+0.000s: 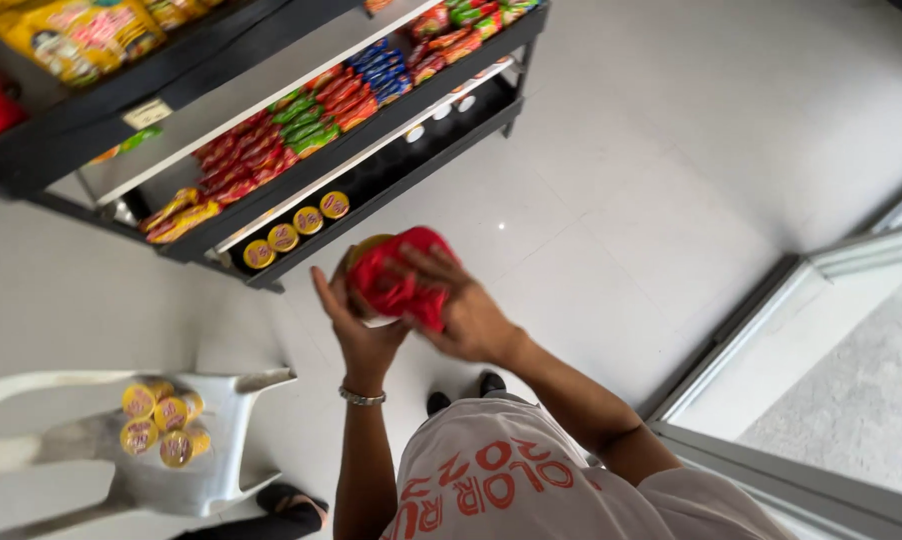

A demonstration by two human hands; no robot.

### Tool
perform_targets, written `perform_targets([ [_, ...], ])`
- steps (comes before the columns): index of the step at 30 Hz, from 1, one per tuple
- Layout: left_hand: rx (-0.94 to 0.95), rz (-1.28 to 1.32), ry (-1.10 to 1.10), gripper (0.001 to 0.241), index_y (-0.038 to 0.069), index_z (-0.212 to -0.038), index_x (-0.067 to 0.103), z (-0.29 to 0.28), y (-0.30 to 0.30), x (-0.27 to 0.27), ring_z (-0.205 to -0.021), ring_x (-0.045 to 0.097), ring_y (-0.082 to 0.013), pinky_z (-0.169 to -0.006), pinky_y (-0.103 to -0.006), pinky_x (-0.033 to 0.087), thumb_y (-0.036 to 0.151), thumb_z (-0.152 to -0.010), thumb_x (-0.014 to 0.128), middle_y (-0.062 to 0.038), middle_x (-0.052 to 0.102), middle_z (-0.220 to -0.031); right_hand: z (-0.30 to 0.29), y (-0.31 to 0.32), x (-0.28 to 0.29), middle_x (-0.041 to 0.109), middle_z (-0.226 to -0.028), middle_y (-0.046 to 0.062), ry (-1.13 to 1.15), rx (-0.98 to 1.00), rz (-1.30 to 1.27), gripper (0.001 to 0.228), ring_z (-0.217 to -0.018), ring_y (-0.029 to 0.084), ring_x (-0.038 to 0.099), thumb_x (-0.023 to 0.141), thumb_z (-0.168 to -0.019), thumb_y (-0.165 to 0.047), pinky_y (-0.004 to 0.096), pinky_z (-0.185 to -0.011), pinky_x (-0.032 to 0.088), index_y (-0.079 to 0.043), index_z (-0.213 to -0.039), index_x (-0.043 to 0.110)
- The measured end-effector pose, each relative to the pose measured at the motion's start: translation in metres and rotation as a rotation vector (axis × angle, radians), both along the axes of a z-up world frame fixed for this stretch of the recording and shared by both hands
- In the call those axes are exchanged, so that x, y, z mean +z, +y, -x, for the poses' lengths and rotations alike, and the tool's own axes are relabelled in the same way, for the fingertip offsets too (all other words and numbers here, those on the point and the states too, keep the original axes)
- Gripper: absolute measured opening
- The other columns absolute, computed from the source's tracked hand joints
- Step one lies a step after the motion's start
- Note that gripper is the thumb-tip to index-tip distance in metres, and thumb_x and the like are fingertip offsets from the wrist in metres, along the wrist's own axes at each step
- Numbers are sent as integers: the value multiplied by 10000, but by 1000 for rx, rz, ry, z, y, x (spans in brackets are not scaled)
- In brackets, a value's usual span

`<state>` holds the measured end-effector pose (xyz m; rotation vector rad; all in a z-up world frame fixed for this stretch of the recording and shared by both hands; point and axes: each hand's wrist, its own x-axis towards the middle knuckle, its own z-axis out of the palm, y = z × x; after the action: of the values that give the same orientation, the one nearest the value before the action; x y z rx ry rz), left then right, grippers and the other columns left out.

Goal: Cleaning cup noodles with a rag and stocking them onto a store shelf.

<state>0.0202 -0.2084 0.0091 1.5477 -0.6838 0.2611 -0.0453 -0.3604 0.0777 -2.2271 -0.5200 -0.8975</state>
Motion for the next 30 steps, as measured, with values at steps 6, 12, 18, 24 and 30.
perform_targets([
  [6,70,-11,128,1399,69,-1601,-65,17,-7,-9,-1371,477,-381,-1121,-524,398,108,-658,966,-228,420,-1512,-30,-5,-18,655,-1372,145,139,-31,58,281,-1361,435,519,639,-979,-263,605,-1138,352,-20,-938,776],
  [12,156,-21,119,1377,53,-1599,-80,9,10,-13,-1355,486,-375,-1133,-515,404,173,-683,941,-221,442,-1480,-23,6,-17,661,-1367,141,178,157,-42,238,-1408,401,485,646,-972,-227,597,-1182,286,-36,-1041,769],
  [18,194,-80,80,1378,26,-1603,-24,19,15,-16,-1349,495,-382,-1108,-513,411,126,-641,957,-225,465,-1465,-31,9,-17,641,-1389,155,230,92,-105,297,-1410,401,471,614,-992,-211,604,-1166,295,10,-1162,717],
  [24,214,-11,202,1457,96,-1614,-89,17,55,-45,-1341,503,-340,-1072,-473,445,103,-614,971,-188,443,-1480,-16,51,1,723,-1239,159,121,143,75,221,-1376,400,522,679,-938,-261,598,-1188,272,-71,-922,788],
  [30,152,57,218,1436,35,-1600,-32,45,59,-27,-1352,478,-398,-1115,-522,411,169,-592,981,-242,437,-1470,-15,46,-5,725,-1231,148,198,80,73,295,-1376,371,523,637,-968,-294,585,-1176,294,-42,-915,781],
])
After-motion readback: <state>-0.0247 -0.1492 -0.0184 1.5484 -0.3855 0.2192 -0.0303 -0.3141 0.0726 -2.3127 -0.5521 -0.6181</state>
